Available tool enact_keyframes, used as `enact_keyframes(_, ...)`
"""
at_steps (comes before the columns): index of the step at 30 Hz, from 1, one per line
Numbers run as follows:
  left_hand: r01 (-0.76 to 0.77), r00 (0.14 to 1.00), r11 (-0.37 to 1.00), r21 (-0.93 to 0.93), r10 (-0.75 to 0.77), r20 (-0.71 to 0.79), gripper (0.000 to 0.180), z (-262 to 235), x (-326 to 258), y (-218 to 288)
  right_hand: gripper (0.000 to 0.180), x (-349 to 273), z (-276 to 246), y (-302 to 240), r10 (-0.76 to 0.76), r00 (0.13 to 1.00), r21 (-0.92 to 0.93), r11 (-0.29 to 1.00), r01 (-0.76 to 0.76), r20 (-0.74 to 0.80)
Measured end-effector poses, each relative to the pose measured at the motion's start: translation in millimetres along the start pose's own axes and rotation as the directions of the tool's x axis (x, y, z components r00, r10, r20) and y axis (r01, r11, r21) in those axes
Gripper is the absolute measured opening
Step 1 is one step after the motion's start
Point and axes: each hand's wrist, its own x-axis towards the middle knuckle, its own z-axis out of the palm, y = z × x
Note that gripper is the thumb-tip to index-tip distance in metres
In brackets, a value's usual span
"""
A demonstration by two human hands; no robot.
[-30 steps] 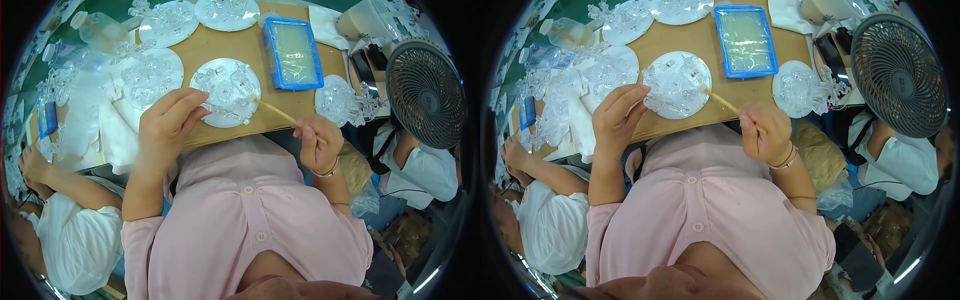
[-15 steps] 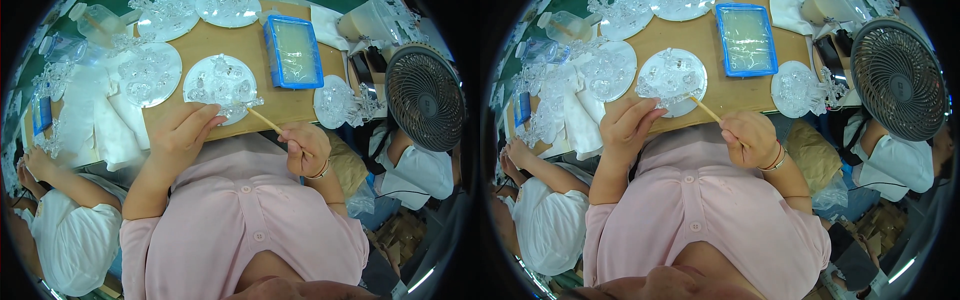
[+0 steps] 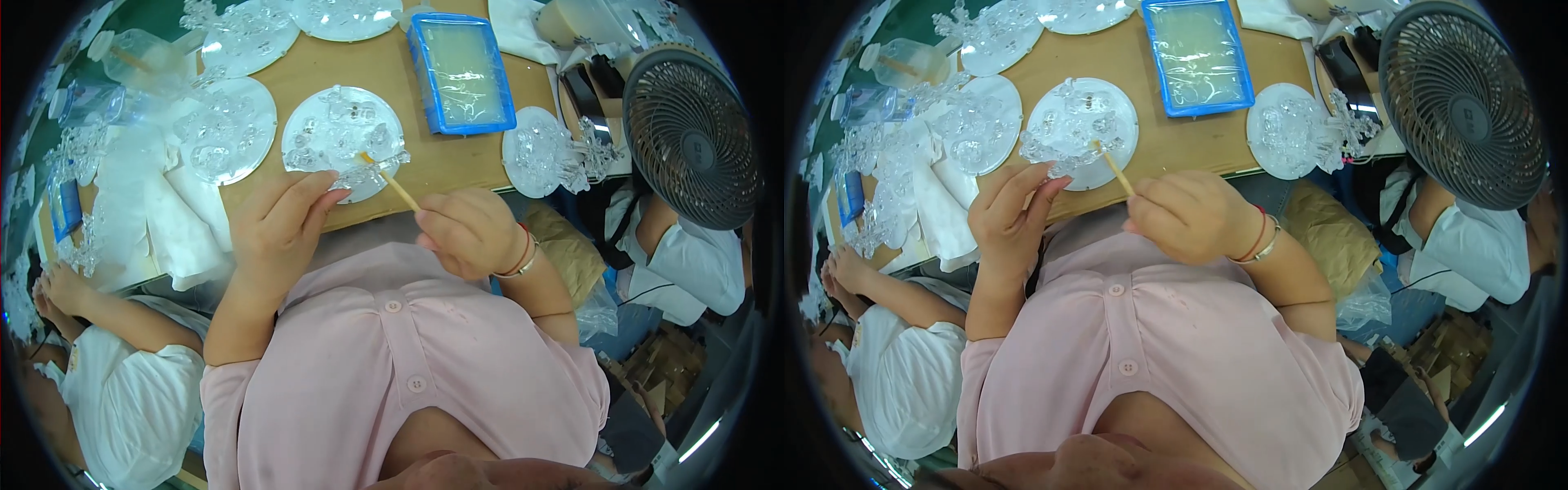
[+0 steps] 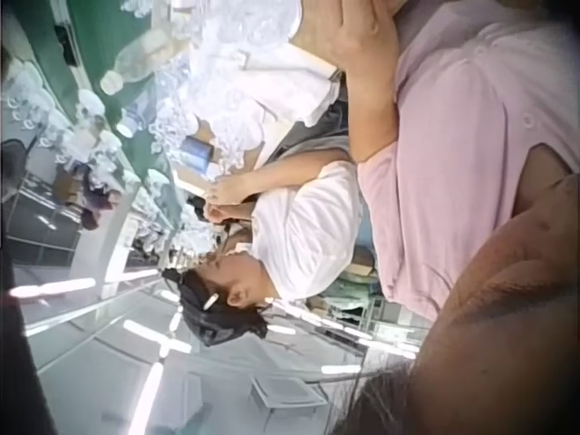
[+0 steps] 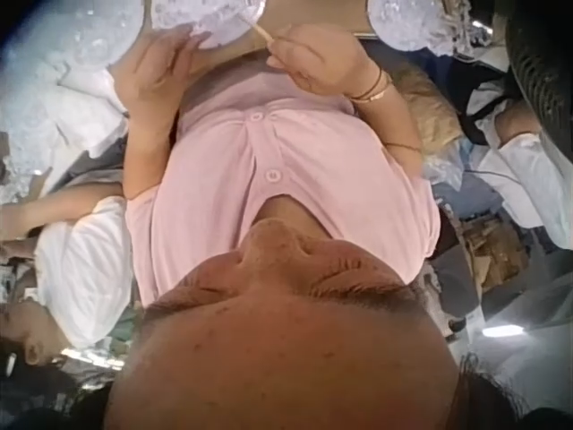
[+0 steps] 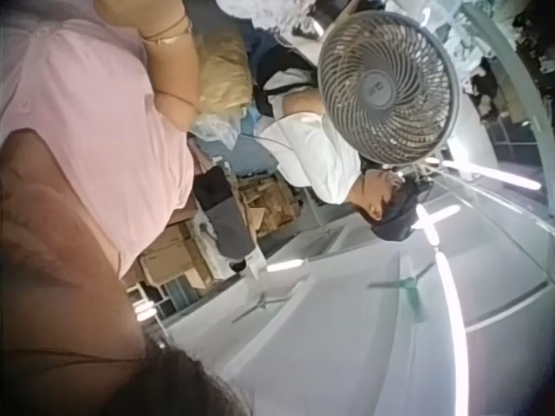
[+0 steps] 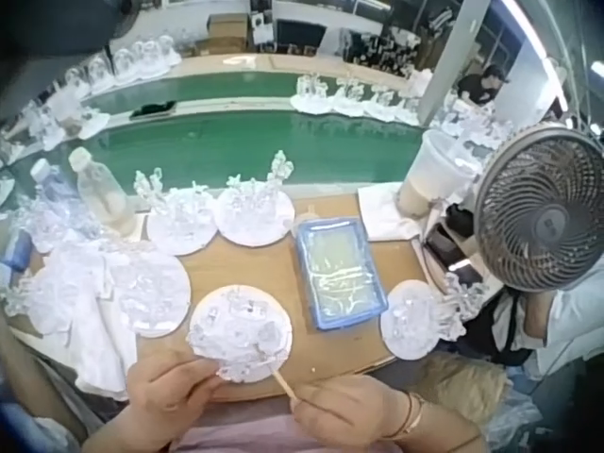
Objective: Applying glue to decorative plastic pieces and mounting them onto a base as part of a lighting fixture assembly.
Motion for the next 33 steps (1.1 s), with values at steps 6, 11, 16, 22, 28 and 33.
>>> enact_keyframes(6,-0.009,1.000,0.999,0.045,0.010,-0.024,0.022,3.4,-0.9,-0.8,0.014,-3.1,-4.5,-6.3,0.101,0.993,0.033,0.995,-0.099,-0.069)
enact_keyframes(11,-0.038,0.998,0.998,0.053,0.041,-0.045,0.021,10.1,0.2,0.8,0.007,-17.9,-18.2,-5.2,0.291,0.943,0.142,0.953,-0.269,-0.161)
enact_keyframes(16,-0.057,0.998,0.997,0.047,0.058,-0.032,0.023,21.3,-1.2,0.1,0.008,-13.8,-17.4,-5.0,0.308,0.936,0.116,0.950,-0.291,-0.170)
enact_keyframes(22,-0.119,0.993,0.980,0.161,0.121,-0.005,0.026,17.7,0.1,0.2,0.018,-21.5,-43.6,-15.5,0.284,0.929,0.059,0.959,-0.278,-0.236)
enact_keyframes(28,-0.063,0.989,0.981,0.181,0.086,-0.122,0.031,4.8,1.3,-10.0,0.022,-20.8,-52.1,4.7,0.475,0.763,0.077,0.866,-0.495,-0.437)
enact_keyframes(33,0.014,0.998,0.994,0.111,-0.021,0.063,0.028,-8.0,20.6,-12.1,0.022,-20.1,-49.0,11.6,0.489,0.767,0.086,0.860,-0.503,-0.416)
